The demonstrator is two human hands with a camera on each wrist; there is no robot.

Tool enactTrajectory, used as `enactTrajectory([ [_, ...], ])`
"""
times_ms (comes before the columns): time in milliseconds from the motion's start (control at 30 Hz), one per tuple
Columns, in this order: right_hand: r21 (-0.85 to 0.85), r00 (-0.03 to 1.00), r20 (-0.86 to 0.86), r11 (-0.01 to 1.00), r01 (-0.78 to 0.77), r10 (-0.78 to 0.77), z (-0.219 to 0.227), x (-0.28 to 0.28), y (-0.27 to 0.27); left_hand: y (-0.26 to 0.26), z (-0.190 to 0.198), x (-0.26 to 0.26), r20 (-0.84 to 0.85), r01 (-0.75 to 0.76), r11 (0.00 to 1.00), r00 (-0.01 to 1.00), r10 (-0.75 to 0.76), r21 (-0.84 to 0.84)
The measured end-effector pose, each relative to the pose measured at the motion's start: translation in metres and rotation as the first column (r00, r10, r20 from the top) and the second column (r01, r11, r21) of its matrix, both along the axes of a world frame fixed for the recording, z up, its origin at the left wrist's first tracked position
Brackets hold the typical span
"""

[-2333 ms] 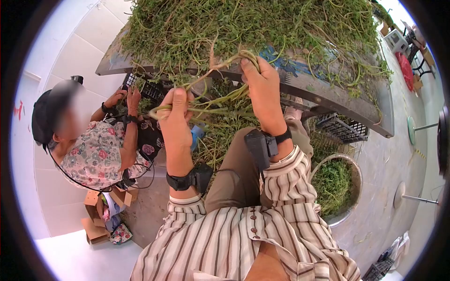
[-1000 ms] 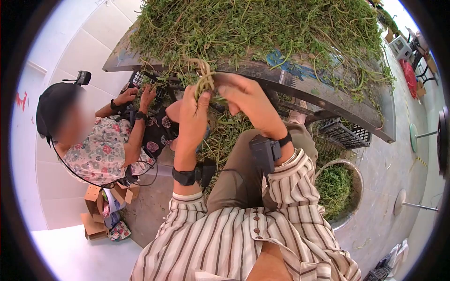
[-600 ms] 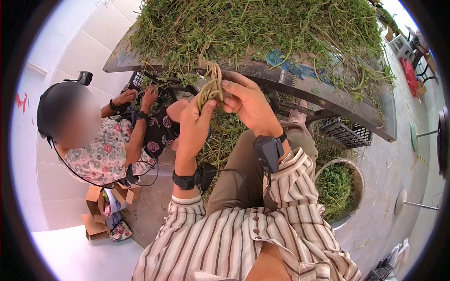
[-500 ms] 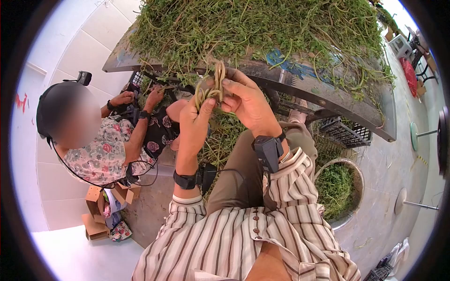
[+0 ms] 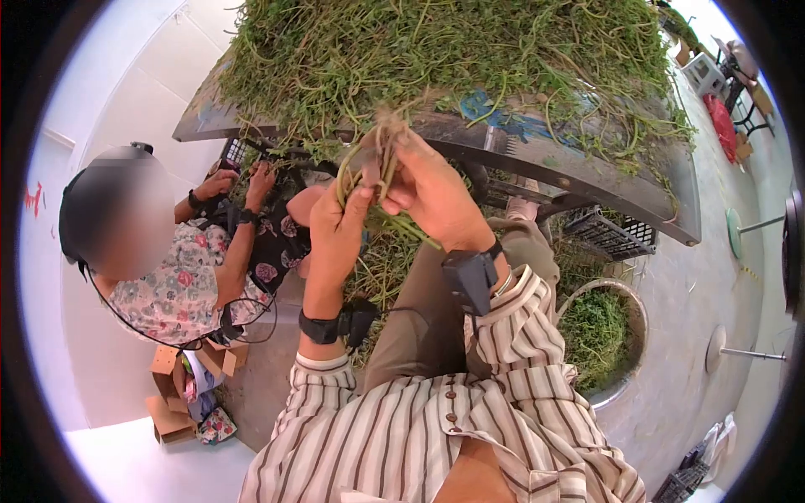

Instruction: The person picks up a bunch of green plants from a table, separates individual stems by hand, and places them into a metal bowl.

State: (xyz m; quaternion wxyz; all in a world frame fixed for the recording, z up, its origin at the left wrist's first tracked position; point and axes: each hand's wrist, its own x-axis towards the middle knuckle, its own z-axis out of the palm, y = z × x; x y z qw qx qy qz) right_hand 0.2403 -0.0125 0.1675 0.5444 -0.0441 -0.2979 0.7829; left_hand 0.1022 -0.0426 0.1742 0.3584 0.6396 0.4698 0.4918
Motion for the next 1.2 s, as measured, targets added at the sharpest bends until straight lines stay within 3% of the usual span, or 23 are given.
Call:
enactTrajectory([
  [67, 0.010, 0.993, 0.098, 0.998, 0.061, -0.062, 0.002, 0.003, -0.002, -0.003, 0.003, 0.006, 0.013, 0.051, 0.998, 0.999, -0.052, 0.028],
  [133, 0.037, 0.949, 0.271, 0.987, 0.159, -0.163, 0.004, 0.005, -0.004, -0.003, -0.003, 0.000, -0.198, 0.016, 0.999, 0.980, -0.026, -0.050],
  [167, 0.016, 0.944, 0.277, 0.983, 0.183, -0.180, 0.004, 0.004, -0.004, 0.000, -0.003, -0.001, -0.194, 0.021, 0.999, 0.980, -0.030, -0.050],
  [200, 0.016, 0.942, 0.280, 0.982, 0.186, -0.183, -0.001, 0.001, -0.002, 0.003, -0.002, -0.001, -0.337, 0.055, 0.994, 0.941, -0.022, 0.089],
  [233, 0.126, 0.869, 0.381, 0.949, 0.288, -0.315, -0.007, -0.003, 0.003, 0.005, -0.001, -0.001, -0.469, 0.106, 0.969, 0.883, 0.011, 0.221],
  [267, 0.246, 0.771, 0.459, 0.897, 0.368, -0.442, -0.012, -0.005, 0.006, 0.005, 0.001, -0.001, -0.466, 0.104, 0.969, 0.885, 0.012, 0.223],
  [300, 0.249, 0.770, 0.460, 0.897, 0.366, -0.442, -0.012, -0.005, 0.006, 0.005, 0.004, -0.001, -0.545, 0.124, 0.970, 0.838, 0.011, 0.210],
  [367, 0.691, 0.310, 0.544, 0.626, 0.362, -0.780, -0.011, -0.007, 0.006, 0.008, 0.002, -0.004, -0.619, 0.139, 0.970, 0.785, 0.015, 0.201],
  [400, 0.694, 0.311, 0.540, 0.623, 0.362, -0.782, -0.013, -0.008, 0.006, 0.010, -0.005, -0.007, -0.671, 0.135, 0.968, 0.741, 0.043, 0.211],
  [467, 0.826, 0.111, 0.504, 0.515, 0.229, -0.857, -0.021, -0.011, 0.006, 0.013, -0.014, -0.010, -0.721, 0.135, 0.966, 0.690, 0.068, 0.219],
  [567, 0.831, 0.032, 0.531, 0.527, 0.176, -0.847, -0.023, -0.013, 0.004, 0.013, -0.017, -0.013, -0.772, 0.166, 0.959, 0.631, 0.074, 0.228],
  [600, 0.828, 0.037, 0.537, 0.534, 0.172, -0.843, -0.025, -0.012, 0.004, 0.013, -0.016, -0.014, -0.846, 0.186, 0.964, 0.529, 0.064, 0.189],
  [633, 0.836, -0.062, 0.544, 0.534, 0.128, -0.837, -0.027, -0.007, 0.006, 0.012, -0.016, -0.015, -0.906, 0.199, 0.969, 0.420, 0.050, 0.146],
  [667, 0.840, -0.159, 0.542, 0.536, 0.081, -0.825, -0.029, -0.002, 0.008, 0.014, -0.015, -0.020, -0.905, 0.189, 0.972, 0.423, 0.046, 0.138],
  [700, 0.830, -0.212, 0.555, 0.553, 0.075, -0.805, -0.028, 0.004, 0.012, 0.018, -0.013, -0.027, -0.880, 0.225, 0.961, 0.474, 0.037, 0.162],
  [733, 0.842, -0.178, 0.537, 0.512, 0.167, -0.825, -0.024, 0.010, 0.013, 0.020, -0.012, -0.034, -0.854, 0.264, 0.945, 0.520, 0.027, 0.191],
  [800, 0.852, -0.199, 0.500, 0.438, 0.287, -0.843, -0.021, 0.016, 0.017, 0.017, -0.010, -0.044, -0.846, 0.238, 0.941, 0.526, 0.084, 0.241],
  [867, 0.800, -0.172, 0.572, 0.500, 0.331, -0.802, -0.018, 0.022, 0.017, 0.013, 0.001, -0.049, -0.349, -0.086, 0.988, 0.936, 0.037, -0.126],
  [900, 0.751, -0.153, 0.630, 0.547, 0.370, -0.762, -0.018, 0.023, 0.016, 0.012, 0.006, -0.052, -0.145, -0.073, 0.980, 0.988, 0.045, -0.187],
  [933, 0.750, -0.146, 0.632, 0.552, 0.366, -0.761, -0.018, 0.022, 0.016, 0.013, 0.009, -0.058, -0.146, -0.081, 0.978, 0.988, 0.053, -0.190],
  [1033, 0.737, -0.140, 0.650, 0.574, 0.357, -0.747, -0.021, 0.019, 0.015, 0.015, 0.017, -0.071, 0.264, -0.123, 0.983, 0.952, 0.156, -0.138],
  [1167, 0.709, -0.135, 0.702, 0.666, 0.233, -0.700, -0.036, 0.017, 0.016, 0.019, 0.017, -0.085, 0.377, -0.180, 0.981, 0.906, 0.192, -0.068],
  [1200, 0.791, -0.186, 0.610, 0.578, 0.200, -0.771, -0.040, 0.015, 0.016, 0.019, 0.018, -0.085, 0.374, -0.180, 0.981, 0.907, 0.194, -0.072],
])
